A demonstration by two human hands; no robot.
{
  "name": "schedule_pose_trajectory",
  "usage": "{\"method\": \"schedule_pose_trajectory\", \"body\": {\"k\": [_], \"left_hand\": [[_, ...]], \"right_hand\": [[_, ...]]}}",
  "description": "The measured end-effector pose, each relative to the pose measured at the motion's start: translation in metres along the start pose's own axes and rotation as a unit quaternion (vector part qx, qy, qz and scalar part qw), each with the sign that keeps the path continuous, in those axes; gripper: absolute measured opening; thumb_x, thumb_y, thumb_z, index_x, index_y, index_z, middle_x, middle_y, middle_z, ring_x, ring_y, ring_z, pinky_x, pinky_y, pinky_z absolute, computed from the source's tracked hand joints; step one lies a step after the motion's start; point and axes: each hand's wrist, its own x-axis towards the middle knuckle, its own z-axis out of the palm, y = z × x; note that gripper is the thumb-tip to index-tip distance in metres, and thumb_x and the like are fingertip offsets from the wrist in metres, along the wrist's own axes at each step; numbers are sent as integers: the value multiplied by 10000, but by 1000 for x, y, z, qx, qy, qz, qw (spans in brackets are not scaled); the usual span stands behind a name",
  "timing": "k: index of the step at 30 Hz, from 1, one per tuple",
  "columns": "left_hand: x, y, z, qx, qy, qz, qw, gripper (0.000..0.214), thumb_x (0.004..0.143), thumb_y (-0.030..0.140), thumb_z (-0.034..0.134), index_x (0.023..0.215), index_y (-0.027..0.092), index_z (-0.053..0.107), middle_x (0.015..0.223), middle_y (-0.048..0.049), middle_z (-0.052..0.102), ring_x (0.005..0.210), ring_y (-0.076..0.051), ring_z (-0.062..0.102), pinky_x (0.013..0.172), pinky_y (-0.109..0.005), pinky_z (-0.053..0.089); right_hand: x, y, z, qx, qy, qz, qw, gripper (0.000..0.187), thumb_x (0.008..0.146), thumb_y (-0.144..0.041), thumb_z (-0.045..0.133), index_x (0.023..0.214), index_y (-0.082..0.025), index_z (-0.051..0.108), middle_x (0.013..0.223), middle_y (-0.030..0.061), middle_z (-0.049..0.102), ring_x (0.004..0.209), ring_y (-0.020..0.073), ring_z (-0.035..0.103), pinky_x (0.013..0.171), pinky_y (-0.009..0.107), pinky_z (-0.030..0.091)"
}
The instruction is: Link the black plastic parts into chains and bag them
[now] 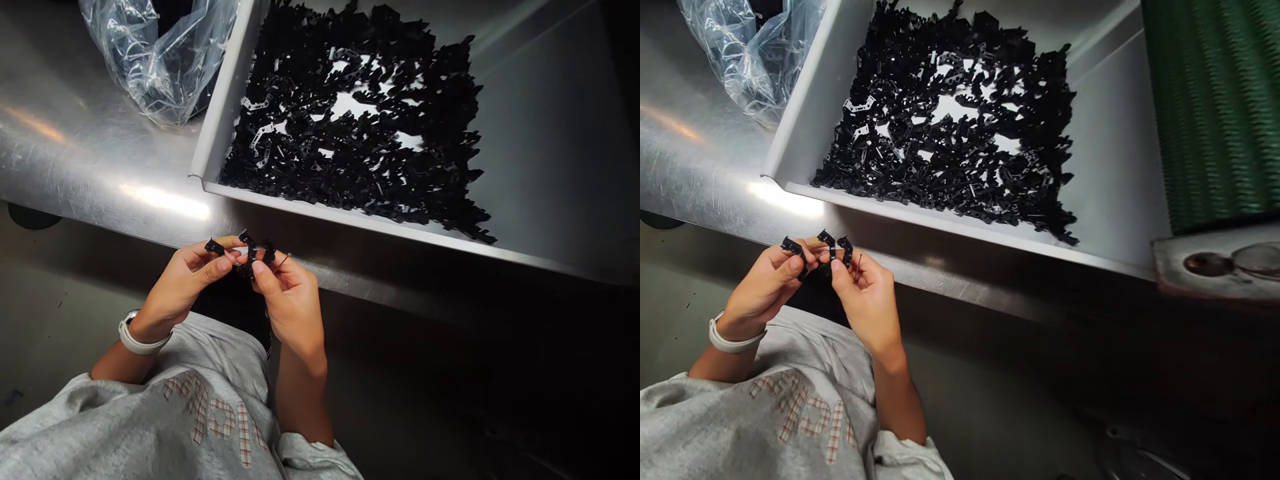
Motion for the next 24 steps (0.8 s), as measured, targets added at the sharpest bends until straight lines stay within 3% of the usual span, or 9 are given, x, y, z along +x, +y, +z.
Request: {"method": "schedule_pose_trajectory", "body": {"k": [5, 13, 24], "left_hand": [[3, 0, -1, -64, -36, -13, 997, 307, 624, 433, 952, 663, 191, 768, 742, 10, 710, 710, -78, 637, 684, -165, 492], [6, -7, -4, -113, -66, -48, 990, 413, 524, 473, 974, 663, 160, 744, 645, 23, 638, 626, -73, 591, 596, -172, 450], [10, -12, -13, -65, -118, -49, 990, 475, 502, 521, 972, 658, 143, 730, 719, -6, 666, 689, -108, 617, 653, -210, 458]], "right_hand": [[-1, -1, -1, -11, -28, 14, 999, 234, 850, -410, 723, 728, -210, 714, 685, 20, 653, 646, 138, 524, 573, 258, 454], [-6, -6, -1, -17, -42, 7, 999, 160, 817, -289, 695, 701, -180, 686, 618, -18, 545, 563, 88, 432, 498, 200, 399], [-9, -11, -1, -16, -70, -6, 997, 124, 843, -220, 666, 762, -188, 754, 641, -18, 602, 565, 82, 460, 524, 192, 435]]}}
